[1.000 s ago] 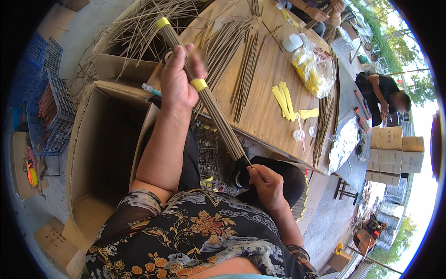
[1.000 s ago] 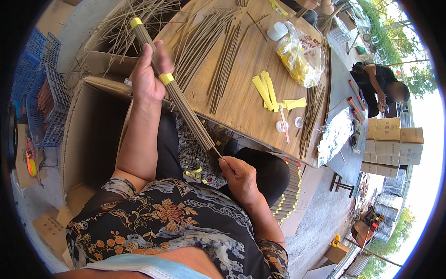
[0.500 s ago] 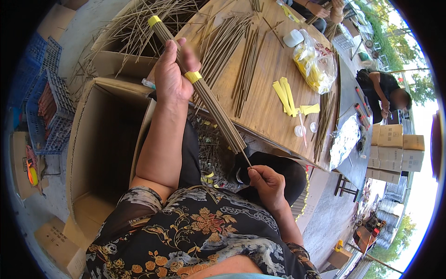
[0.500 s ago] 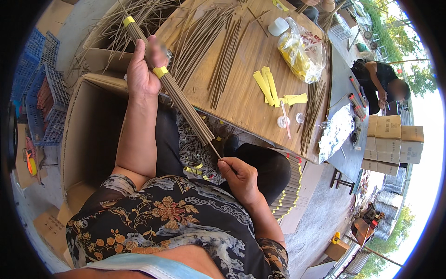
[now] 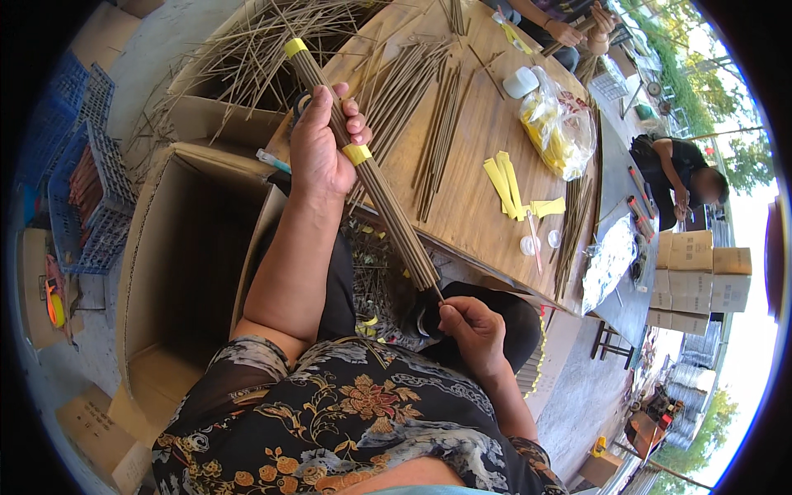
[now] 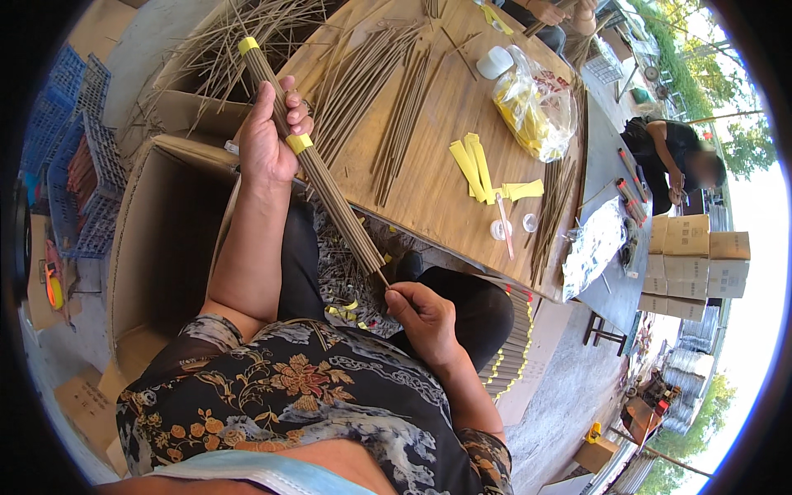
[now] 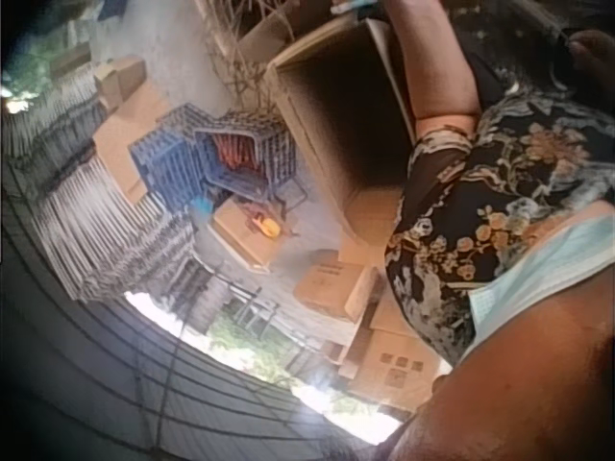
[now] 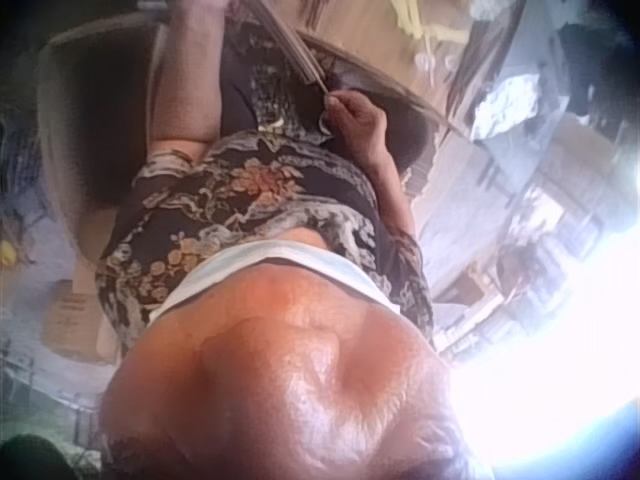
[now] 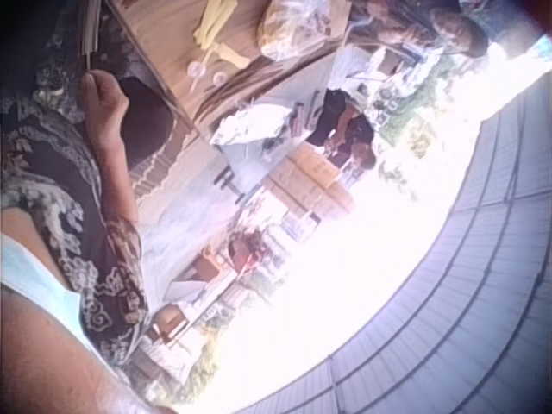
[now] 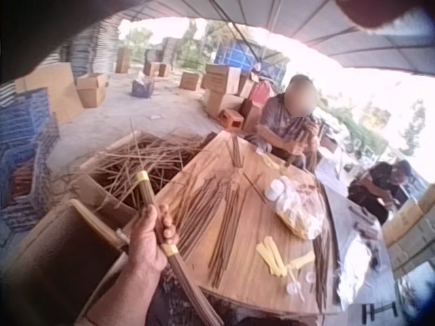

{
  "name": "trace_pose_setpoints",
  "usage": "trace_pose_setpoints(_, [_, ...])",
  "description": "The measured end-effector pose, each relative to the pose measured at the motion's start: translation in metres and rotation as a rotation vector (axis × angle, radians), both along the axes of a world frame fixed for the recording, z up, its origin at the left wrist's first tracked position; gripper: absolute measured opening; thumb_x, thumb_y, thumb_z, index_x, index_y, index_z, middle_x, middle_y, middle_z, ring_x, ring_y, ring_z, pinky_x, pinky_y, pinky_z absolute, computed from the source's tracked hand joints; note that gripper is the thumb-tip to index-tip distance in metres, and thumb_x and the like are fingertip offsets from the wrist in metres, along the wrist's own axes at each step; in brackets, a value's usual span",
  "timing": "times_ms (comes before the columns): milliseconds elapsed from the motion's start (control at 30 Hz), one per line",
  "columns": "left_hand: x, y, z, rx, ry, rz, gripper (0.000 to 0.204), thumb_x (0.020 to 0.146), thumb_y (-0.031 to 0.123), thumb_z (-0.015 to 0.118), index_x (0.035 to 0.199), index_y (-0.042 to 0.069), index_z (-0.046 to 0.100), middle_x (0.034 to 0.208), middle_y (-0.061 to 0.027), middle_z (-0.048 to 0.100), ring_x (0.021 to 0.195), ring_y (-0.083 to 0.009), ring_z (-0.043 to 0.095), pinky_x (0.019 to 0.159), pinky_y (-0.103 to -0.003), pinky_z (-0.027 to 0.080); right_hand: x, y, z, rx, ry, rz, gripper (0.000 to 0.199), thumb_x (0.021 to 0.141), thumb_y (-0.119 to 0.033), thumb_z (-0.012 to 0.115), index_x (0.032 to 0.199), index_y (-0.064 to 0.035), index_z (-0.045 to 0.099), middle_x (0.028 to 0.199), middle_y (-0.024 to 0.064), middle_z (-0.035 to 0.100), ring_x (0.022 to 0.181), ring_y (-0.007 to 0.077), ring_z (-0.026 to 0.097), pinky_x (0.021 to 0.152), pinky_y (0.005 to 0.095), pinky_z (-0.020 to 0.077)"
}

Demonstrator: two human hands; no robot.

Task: The person gathers thin wooden sticks, aligns them into a bundle, and secures the bundle with yellow tape. The person then opens a white container, uses a small stick to scoop a white substance, and applies it to the taped bundle before placing it aside.

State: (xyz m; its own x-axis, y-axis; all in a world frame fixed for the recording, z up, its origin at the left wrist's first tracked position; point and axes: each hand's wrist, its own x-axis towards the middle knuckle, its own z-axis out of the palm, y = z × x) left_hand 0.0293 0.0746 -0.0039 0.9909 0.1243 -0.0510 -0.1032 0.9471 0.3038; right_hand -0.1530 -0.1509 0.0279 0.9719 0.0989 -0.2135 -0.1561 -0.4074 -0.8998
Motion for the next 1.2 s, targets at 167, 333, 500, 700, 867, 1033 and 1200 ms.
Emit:
trace_pose_setpoints(167, [-0.004, -0.006, 0.002, 0.032, -0.008, 0.001, 0.031, 0.085, 0.030, 0.057, 0.097, 0.001, 0.053, 0.072, -0.0032, 0.049, 0.059, -0.0102, 0.043, 0.050, -0.021, 0.036, 0.001, 0.003, 0.007, -0.007, 0.060, -0.033, 0.016, 0.085, -0.016, 0.059, 0.085, 0.0007, 0.061, 0.065, 0.0001, 0.057, 0.059, 0.0040, 0.051, 0.054, 0.0182, 0.0420])
trace_pose_setpoints(333, [-0.004, -0.007, 0.001, 0.017, -0.011, -0.025, 0.033, 0.085, 0.030, 0.057, 0.100, 0.000, 0.052, 0.073, -0.0042, 0.048, 0.059, -0.0105, 0.043, 0.050, -0.021, 0.037, 0.001, 0.004, 0.004, 0.046, 0.073, -0.056, 0.016, 0.085, -0.016, 0.059, 0.085, 0.0005, 0.061, 0.064, -0.0003, 0.057, 0.059, 0.0035, 0.050, 0.054, 0.0177, 0.0420])
trace_pose_setpoints(500, [-0.005, -0.010, 0.000, 0.014, -0.020, -0.046, 0.034, 0.086, 0.030, 0.056, 0.102, 0.000, 0.051, 0.074, -0.0049, 0.047, 0.059, -0.0106, 0.043, 0.050, -0.021, 0.037, 0.002, 0.004, 0.004, 0.053, 0.052, -0.055, 0.016, 0.084, -0.015, 0.060, 0.085, 0.0007, 0.061, 0.065, 0.0000, 0.058, 0.059, 0.0038, 0.051, 0.054, 0.0175, 0.0423])
trace_pose_setpoints(700, [-0.005, -0.011, -0.001, -0.007, -0.023, -0.060, 0.034, 0.086, 0.030, 0.055, 0.102, -0.001, 0.050, 0.074, -0.0046, 0.047, 0.059, -0.0105, 0.043, 0.050, -0.021, 0.037, 0.004, 0.005, 0.000, 0.058, 0.017, -0.041, 0.011, 0.083, -0.010, 0.060, 0.082, 0.0011, 0.060, 0.064, 0.0026, 0.059, 0.058, 0.0059, 0.053, 0.054, 0.0187, 0.0430])
trace_pose_setpoints(867, [-0.005, -0.009, 0.002, 0.004, -0.016, -0.060, 0.035, 0.087, 0.030, 0.053, 0.104, -0.001, 0.049, 0.073, -0.0042, 0.046, 0.058, -0.0101, 0.042, 0.049, -0.021, 0.036, 0.004, 0.004, 0.005, 0.206, 0.125, -0.029, 0.013, 0.085, -0.012, 0.058, 0.082, 0.0008, 0.059, 0.063, 0.0019, 0.057, 0.057, 0.0058, 0.051, 0.054, 0.0187, 0.0423])
trace_pose_setpoints(1033, [-0.005, -0.011, 0.002, -0.005, -0.060, -0.095, 0.036, 0.088, 0.031, 0.051, 0.105, -0.001, 0.049, 0.073, -0.0042, 0.047, 0.058, -0.0101, 0.042, 0.049, -0.021, 0.036, 0.002, 0.002, 0.006, 0.279, 0.208, -0.019, 0.013, 0.086, -0.011, 0.056, 0.083, 0.0010, 0.058, 0.062, 0.0017, 0.056, 0.056, 0.0058, 0.050, 0.054, 0.0185, 0.0418])
trace_pose_setpoints(1200, [-0.006, -0.012, 0.002, 0.000, -0.073, -0.094, 0.035, 0.088, 0.031, 0.052, 0.105, -0.001, 0.049, 0.073, -0.0038, 0.046, 0.059, -0.0101, 0.042, 0.050, -0.021, 0.036, 0.001, 0.005, 0.000, 0.216, 0.176, -0.057, 0.017, 0.087, -0.016, 0.057, 0.084, 0.0005, 0.058, 0.065, 0.0003, 0.056, 0.059, 0.0045, 0.050, 0.055, 0.0178, 0.0426])
